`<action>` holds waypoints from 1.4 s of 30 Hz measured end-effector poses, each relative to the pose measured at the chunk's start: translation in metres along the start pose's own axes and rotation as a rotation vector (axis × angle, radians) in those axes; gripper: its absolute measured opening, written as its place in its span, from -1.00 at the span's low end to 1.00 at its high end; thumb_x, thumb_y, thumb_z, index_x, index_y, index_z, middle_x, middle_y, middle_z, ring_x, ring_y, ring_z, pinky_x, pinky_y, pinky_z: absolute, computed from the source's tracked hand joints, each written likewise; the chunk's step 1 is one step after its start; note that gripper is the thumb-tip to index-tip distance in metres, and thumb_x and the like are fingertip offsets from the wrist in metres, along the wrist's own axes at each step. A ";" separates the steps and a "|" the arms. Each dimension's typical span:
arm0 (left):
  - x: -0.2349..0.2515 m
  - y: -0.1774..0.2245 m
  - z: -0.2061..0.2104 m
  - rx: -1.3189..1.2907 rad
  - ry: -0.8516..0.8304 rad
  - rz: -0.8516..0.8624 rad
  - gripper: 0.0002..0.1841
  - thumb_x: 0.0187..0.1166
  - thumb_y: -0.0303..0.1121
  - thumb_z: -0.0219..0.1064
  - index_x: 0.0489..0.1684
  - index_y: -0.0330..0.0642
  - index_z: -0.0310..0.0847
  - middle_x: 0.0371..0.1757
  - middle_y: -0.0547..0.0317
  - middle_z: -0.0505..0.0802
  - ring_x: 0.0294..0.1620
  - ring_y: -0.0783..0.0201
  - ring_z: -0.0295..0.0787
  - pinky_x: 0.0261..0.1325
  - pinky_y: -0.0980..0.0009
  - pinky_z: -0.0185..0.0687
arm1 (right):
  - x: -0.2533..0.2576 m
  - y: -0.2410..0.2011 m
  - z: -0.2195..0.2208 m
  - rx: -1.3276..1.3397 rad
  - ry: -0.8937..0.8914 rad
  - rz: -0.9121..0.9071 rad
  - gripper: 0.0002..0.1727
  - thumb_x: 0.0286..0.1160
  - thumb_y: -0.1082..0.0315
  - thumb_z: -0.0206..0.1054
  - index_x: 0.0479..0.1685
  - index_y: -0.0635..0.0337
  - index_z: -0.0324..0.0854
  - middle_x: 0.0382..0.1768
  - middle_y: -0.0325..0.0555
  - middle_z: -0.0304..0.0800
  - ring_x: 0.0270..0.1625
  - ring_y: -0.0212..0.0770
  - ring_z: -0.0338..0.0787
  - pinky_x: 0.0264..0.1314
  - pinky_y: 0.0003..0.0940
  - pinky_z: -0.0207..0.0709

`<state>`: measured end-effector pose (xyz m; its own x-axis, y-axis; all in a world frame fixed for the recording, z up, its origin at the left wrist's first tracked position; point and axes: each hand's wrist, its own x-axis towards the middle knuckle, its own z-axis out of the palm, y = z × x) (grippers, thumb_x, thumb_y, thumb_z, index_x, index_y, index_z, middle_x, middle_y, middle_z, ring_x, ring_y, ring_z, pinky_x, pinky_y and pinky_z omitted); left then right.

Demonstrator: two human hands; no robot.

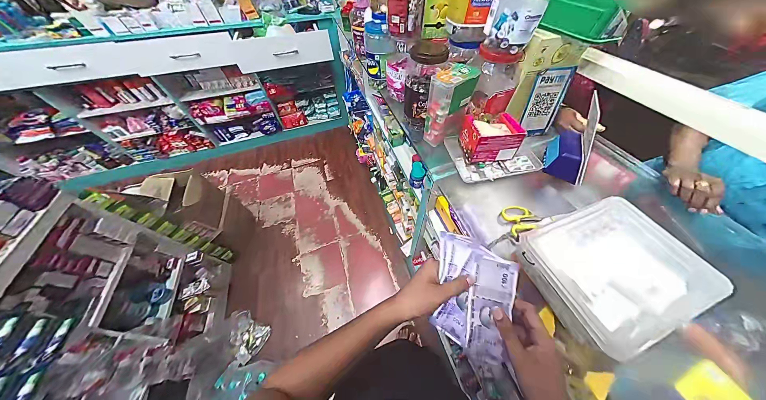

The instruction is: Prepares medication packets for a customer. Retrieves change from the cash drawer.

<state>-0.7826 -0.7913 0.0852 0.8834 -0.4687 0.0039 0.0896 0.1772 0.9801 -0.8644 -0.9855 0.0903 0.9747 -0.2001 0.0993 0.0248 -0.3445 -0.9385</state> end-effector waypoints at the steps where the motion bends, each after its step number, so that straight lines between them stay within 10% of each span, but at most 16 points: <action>1: 0.010 0.008 0.001 0.027 -0.062 0.038 -0.83 0.66 -0.40 0.32 -0.03 -0.34 0.71 -0.21 0.26 0.91 -0.16 0.50 0.86 0.08 0.40 0.80 | 0.006 -0.008 -0.005 0.020 0.007 -0.004 -0.60 0.50 0.37 0.38 0.18 0.52 0.56 -0.12 -0.12 0.80 -0.15 -0.59 0.78 -0.01 -0.58 0.72; 7: 0.048 0.035 0.041 -0.047 -0.034 0.028 -0.83 0.53 -0.45 0.44 -0.02 -0.31 0.71 -0.19 0.26 0.94 -0.12 0.42 0.91 0.12 0.34 0.85 | 0.024 -0.034 -0.040 0.263 0.365 -0.094 -0.78 0.57 0.50 0.27 0.13 0.18 0.61 -0.13 -0.56 0.86 -0.04 -0.65 0.82 0.11 -0.66 0.73; 31: 0.065 0.035 0.185 -0.111 -0.199 0.122 -0.83 0.38 -0.58 0.54 -0.13 -0.38 0.74 -0.28 0.14 0.96 -0.25 0.33 0.94 -0.03 0.36 0.91 | -0.033 -0.038 -0.141 0.573 0.466 0.139 -0.75 0.65 0.47 0.21 0.22 0.30 0.55 -0.15 -0.18 0.90 -0.13 -0.36 0.91 0.03 -0.41 0.83; 42: 0.079 0.030 0.194 0.496 -0.443 0.358 -0.46 0.83 -0.09 0.02 0.31 -0.51 0.53 -0.24 0.06 0.87 -0.18 0.41 0.85 0.00 0.40 0.76 | -0.017 -0.039 -0.154 0.511 0.465 0.128 -0.56 0.70 0.45 0.20 0.50 0.36 0.33 0.09 -0.02 0.82 0.07 -0.29 0.87 0.21 -0.37 0.77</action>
<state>-0.7989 -0.9908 0.1534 0.5424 -0.7783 0.3161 -0.4783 0.0233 0.8779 -0.9156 -1.1098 0.1761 0.7840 -0.6207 0.0015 0.1280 0.1593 -0.9789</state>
